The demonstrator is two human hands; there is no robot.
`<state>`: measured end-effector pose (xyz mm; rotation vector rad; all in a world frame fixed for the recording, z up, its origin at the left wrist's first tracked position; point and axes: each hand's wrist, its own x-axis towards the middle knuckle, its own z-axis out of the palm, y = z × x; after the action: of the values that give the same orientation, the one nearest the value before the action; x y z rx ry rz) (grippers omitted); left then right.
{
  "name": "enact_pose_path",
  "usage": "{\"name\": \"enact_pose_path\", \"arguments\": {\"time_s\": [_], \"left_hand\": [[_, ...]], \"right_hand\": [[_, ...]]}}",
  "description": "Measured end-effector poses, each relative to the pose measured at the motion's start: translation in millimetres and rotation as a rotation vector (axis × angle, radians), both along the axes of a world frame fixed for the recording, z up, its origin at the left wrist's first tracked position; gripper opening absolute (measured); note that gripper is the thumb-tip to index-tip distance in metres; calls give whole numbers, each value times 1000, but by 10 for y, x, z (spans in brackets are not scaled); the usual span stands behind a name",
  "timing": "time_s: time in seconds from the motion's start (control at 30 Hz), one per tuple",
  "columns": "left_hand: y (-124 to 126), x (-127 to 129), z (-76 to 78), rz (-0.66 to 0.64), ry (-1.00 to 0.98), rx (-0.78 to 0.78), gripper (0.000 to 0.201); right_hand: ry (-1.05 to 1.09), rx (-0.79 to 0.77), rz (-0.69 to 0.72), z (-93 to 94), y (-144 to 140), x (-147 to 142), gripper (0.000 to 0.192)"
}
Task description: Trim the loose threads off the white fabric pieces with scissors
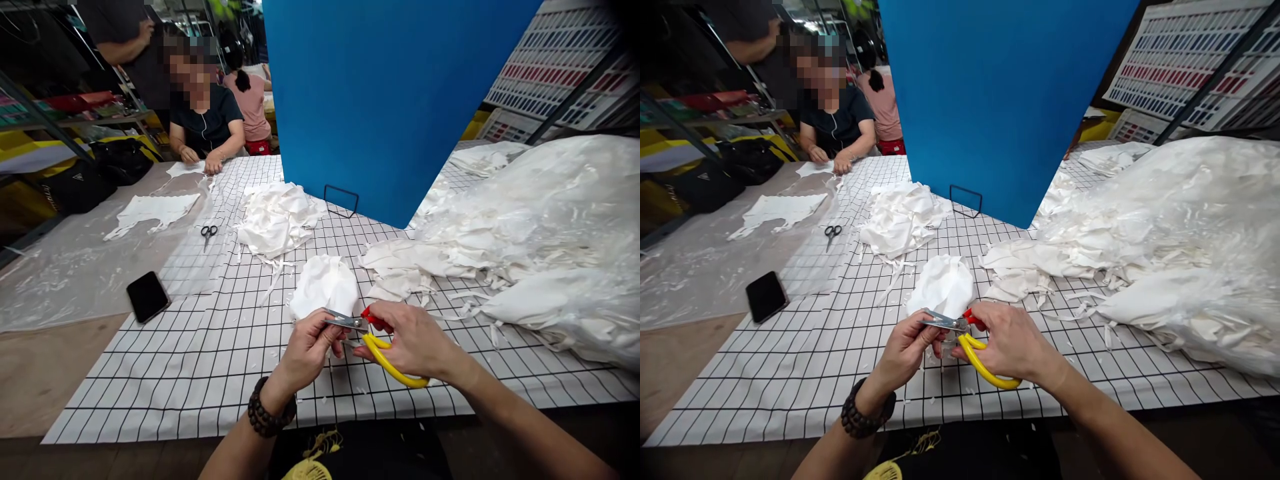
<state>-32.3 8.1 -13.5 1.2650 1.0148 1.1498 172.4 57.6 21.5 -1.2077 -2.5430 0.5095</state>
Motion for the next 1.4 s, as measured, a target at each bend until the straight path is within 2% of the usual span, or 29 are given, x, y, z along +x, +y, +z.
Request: {"name": "enact_pose_path", "arguments": {"time_s": [0.13, 0.37, 0.43, 0.53, 0.6, 0.63, 0.7, 0.77, 0.87, 0.97, 1.03, 1.07, 1.13, 1.2, 1.23, 1.27, 1.37, 1.4], "left_hand": [[-9, -26, 5, -13, -8, -9, 22], [-7, -33, -79, -1, -69, -56, 22], [7, -35, -102, 6, -105, -68, 22], [9, -86, -133, 35, -148, -70, 22], [-18, -162, -160, 64, -181, -63, 22], [-41, -210, -175, 84, -202, -55, 21], [-95, -305, -204, 142, -236, -32, 21], [-142, -385, -223, 222, -244, 1, 21], [-148, -483, -218, 342, -234, 62, 20], [-58, -654, -179, 439, -204, 127, 19], [20, -825, -138, 524, -103, 136, 23], [51, -907, -114, 578, 9, 117, 24], [80, -1004, -70, 734, 340, 52, 26], [65, -953, -51, 865, 642, -20, 31], [46, -865, -58, 861, 703, -52, 34], [27, -743, -79, 783, 686, -94, 36], [26, -293, -221, 311, 328, -280, 37], [56, -157, -285, 228, 179, -325, 36]], "right_hand": [[-4, -7, -2, -12, 9, -23, 39], [50, 23, -16, -158, 2, -55, 41], [122, -48, -14, -189, 4, -51, 43], [314, -333, -56, -252, 112, 53, 43], [447, -505, -175, -339, 272, 172, 40], [484, -539, -254, -401, 368, 226, 38], [456, -509, -388, -554, 557, 276, 37], [397, -475, -440, -729, 692, 205, 43], [402, -467, -423, -972, 754, -107, 54], [473, -440, -427, -1115, 749, -437, 45], [540, -443, -440, -1116, 778, -544, 37], [579, -461, -434, -1083, 805, -554, 35], [661, -519, -389, -952, 864, -507, 36], [729, -579, -323, -757, 900, -422, 38], [755, -615, -286, -651, 905, -384, 38], [785, -664, -244, -550, 902, -357, 39], [898, -855, -141, -346, 877, -348, 36], [931, -901, -131, -323, 870, -364, 35]]}}
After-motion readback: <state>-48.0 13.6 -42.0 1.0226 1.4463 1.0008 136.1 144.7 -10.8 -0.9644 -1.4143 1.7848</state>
